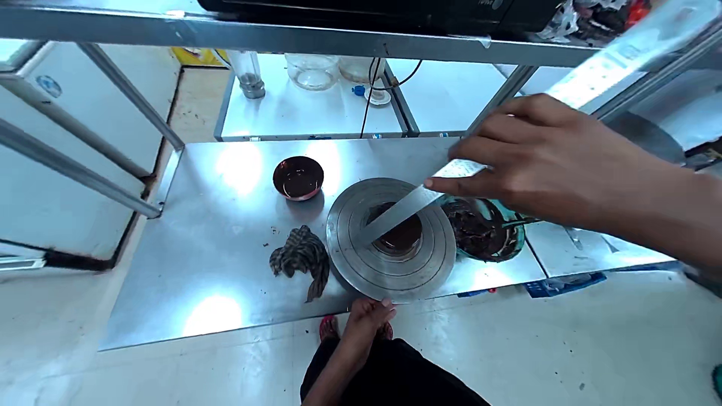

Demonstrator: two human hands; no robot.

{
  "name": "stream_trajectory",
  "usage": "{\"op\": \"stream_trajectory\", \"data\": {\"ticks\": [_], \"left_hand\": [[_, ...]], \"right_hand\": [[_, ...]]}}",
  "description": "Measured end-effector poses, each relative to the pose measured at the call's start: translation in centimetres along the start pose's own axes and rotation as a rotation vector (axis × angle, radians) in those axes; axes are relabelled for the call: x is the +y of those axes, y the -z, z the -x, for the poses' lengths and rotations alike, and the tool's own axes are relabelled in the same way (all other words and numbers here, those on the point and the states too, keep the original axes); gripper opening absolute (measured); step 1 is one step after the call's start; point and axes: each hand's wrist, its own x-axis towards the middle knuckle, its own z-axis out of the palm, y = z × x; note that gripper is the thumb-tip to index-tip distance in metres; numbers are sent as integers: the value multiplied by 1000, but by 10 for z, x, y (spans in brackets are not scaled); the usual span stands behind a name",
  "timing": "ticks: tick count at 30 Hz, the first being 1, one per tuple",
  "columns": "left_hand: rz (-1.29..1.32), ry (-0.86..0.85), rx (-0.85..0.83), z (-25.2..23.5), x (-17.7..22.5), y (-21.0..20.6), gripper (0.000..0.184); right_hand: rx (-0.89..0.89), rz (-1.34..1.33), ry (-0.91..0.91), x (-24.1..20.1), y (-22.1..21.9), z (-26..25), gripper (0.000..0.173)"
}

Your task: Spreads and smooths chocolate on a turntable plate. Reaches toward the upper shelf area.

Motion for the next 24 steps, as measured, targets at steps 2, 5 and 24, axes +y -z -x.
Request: {"op": "stream_trajectory", "data": {"ticks": [2, 5, 24], "left_hand": [[62, -74, 25, -1, 0, 1, 16], [-73, -247, 99, -4, 5, 17, 17], [-145, -379, 365, 1, 10, 20, 15]], "right_hand": [[-25, 55, 114, 4, 2, -19, 45], [-35, 75, 209, 3, 2, -34, 40], [-82, 82, 283, 5, -16, -45, 31]]}}
